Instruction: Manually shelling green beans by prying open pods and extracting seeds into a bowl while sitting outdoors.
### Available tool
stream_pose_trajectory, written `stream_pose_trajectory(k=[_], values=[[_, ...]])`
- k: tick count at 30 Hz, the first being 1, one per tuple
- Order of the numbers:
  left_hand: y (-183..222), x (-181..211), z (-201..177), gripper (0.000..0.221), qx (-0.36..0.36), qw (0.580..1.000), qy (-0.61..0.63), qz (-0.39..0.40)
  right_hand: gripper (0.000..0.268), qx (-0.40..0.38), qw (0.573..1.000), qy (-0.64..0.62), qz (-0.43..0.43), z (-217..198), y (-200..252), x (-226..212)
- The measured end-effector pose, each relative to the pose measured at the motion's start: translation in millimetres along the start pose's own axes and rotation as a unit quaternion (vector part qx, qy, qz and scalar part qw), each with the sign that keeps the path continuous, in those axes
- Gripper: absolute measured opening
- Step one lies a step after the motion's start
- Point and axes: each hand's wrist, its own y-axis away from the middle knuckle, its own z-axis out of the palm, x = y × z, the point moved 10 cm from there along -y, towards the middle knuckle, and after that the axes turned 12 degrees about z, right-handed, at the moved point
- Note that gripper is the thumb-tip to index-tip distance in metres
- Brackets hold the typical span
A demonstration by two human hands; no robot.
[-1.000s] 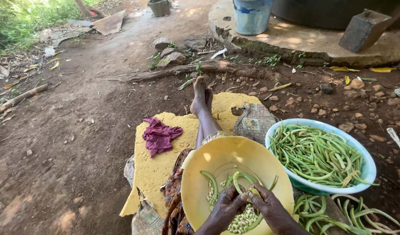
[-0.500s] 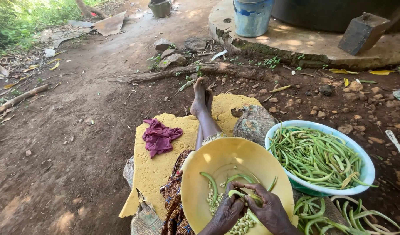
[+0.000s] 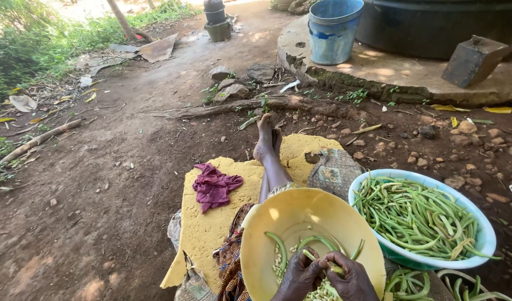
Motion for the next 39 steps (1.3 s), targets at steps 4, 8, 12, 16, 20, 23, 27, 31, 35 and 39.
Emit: stream_pose_trajectory(k=[4,8,12,16,20,23,27,31,35,39], values=[[-1,-2,1,0.022,-0.043,0.998,-0.052,0.005,0.016,-0.135,0.966,-0.215,0.054,15,-22,36],[1,22,20,0.006,-0.069,0.988,-0.137,0.022,0.020,-0.162,0.927,-0.310,0.135,21,-11,26],[9,18,13,0.012,0.001,0.997,-0.058,-0.041,0.018,-0.082,0.993,-0.080,-0.018,6,9,-23],[12,30,27,0.024,-0.032,0.989,-0.143,-0.034,0.031,-0.044,0.993,-0.012,-0.105,0,26,-66],[16,48,37,0.032,-0.034,0.991,-0.122,-0.053,0.021,-0.006,0.995,-0.016,-0.098,-8,28,-69],[10,41,27,0.028,-0.033,0.994,-0.100,-0.006,0.026,-0.003,0.999,-0.025,-0.041,-6,21,-53],[1,28,8,0.038,-0.011,0.993,-0.115,0.030,0.012,0.049,0.995,0.033,-0.082,-5,13,-40],[-4,14,-2,0.021,-0.010,0.995,-0.072,0.069,0.017,0.025,0.996,0.036,-0.075,-1,7,-25],[-1,22,1,0.016,-0.026,0.994,-0.100,0.044,0.016,-0.016,1.000,-0.025,0.008,2,4,-13],[0,29,5,0.006,-0.055,0.984,-0.164,0.052,0.010,-0.122,0.966,-0.213,0.085,9,-2,2]])
